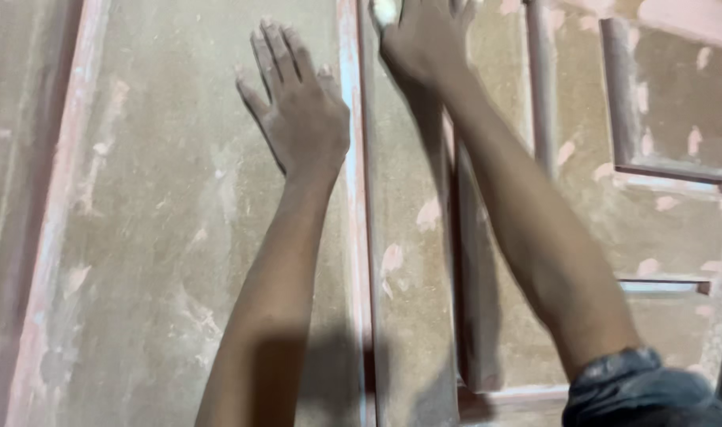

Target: The person sands the surface of a large wooden furniture panel using a sanding block. They move the block back and forth across the flat surfaces and edges to smooth the wood.

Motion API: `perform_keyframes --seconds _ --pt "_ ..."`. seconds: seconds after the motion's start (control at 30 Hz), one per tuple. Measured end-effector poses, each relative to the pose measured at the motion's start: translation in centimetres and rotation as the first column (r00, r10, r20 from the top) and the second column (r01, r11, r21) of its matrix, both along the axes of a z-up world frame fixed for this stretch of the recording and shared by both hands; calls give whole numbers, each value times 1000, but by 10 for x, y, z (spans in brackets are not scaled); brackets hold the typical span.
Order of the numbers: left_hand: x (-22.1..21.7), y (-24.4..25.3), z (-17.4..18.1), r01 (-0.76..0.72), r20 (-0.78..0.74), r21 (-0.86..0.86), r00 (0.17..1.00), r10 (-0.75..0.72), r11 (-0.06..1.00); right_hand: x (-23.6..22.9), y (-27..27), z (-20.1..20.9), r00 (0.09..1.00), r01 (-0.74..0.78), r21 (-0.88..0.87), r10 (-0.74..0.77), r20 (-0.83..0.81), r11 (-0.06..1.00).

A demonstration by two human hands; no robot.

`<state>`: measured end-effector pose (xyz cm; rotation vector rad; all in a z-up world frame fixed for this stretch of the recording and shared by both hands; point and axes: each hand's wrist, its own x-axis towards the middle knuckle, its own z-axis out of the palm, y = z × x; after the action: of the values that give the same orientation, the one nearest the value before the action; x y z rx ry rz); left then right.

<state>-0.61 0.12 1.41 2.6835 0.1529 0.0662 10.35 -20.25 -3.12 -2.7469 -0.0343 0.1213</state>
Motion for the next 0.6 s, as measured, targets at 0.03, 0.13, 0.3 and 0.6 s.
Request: perform_keyframes --seconds 0.03,0.13,0.3,0.6 --pt "2 -4 2 2 19 -3 1000 -2 1000 -29 -1 0 965 -83 -117 109 237 990" --pt "2 -2 3 0 46 28 999 -2 1000 -47 17 21 969 -78 -183 118 216 980" --pt "-1 -3 -2 -7 3 33 1000 7 999 -68 41 46 998 -21 -156 31 61 987" --pt "-1 -5 1 -2 9 49 1000 2 999 -25 50 73 961 107 -202 -154 -230 973"
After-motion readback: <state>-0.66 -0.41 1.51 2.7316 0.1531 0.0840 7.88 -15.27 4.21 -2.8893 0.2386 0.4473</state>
